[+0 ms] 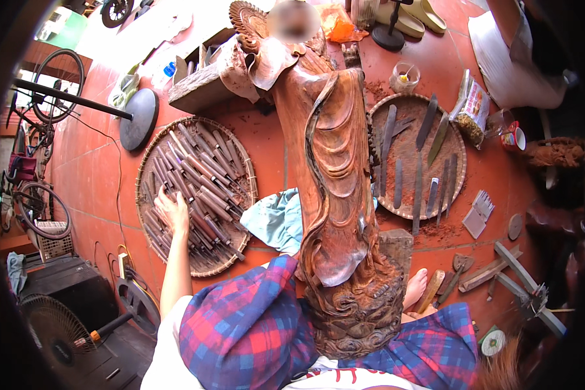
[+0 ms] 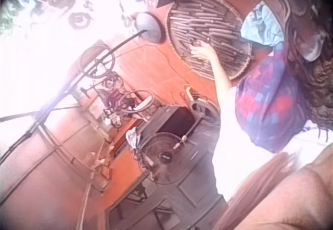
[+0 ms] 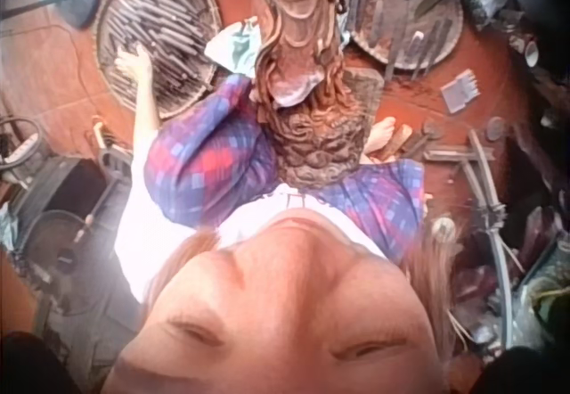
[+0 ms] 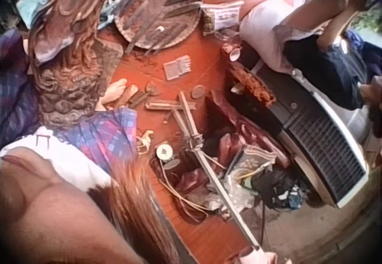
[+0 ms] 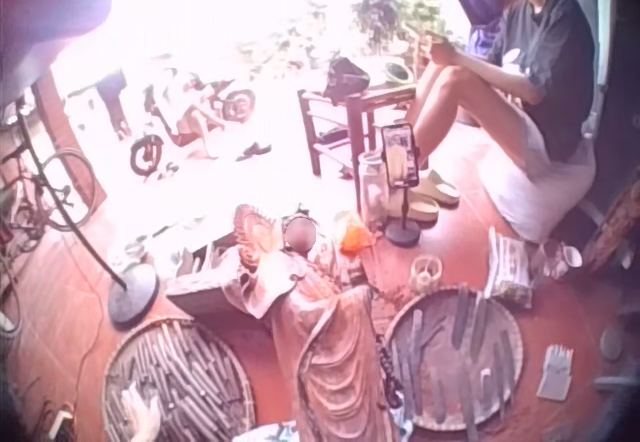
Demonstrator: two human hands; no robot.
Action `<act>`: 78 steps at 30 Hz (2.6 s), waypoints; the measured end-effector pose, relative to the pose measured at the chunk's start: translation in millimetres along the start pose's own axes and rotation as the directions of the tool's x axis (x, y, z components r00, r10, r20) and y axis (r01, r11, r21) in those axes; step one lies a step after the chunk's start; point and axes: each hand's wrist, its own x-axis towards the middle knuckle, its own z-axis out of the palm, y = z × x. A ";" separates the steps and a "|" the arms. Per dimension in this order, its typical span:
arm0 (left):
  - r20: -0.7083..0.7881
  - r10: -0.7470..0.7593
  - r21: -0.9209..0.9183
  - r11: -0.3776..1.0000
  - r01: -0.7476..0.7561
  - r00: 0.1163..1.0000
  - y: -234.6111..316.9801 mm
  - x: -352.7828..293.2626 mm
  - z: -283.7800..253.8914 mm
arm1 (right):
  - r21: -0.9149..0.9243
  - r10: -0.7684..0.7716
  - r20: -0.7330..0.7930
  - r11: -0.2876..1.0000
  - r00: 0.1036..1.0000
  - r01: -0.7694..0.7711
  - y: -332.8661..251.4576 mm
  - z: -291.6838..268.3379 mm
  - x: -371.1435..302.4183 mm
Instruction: The person sits on the floor and carves a large wooden sculpture using a chisel and a wooden mallet. They repeatedly strike the chisel to shape the wood, occasionally pause to wipe the surface with a cloth, and switch between different chisels to refine the details.
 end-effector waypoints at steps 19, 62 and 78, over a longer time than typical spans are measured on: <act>0.475 0.806 -0.821 0.550 -0.153 0.353 152.5 -149.4 74.6 | 0.224 0.119 0.122 0.964 0.985 -0.144 -22.0 -17.2 0.0; 0.655 0.713 -0.710 0.470 -0.524 -0.249 198.1 -90.4 -2.0 | 0.096 -0.619 0.341 0.772 0.708 0.629 -122.7 -189.0 231.5; 0.572 0.819 -0.766 0.554 -0.326 0.046 178.6 -107.4 2.4 | 0.920 -0.706 0.392 0.311 0.590 -0.239 -104.3 -242.6 254.4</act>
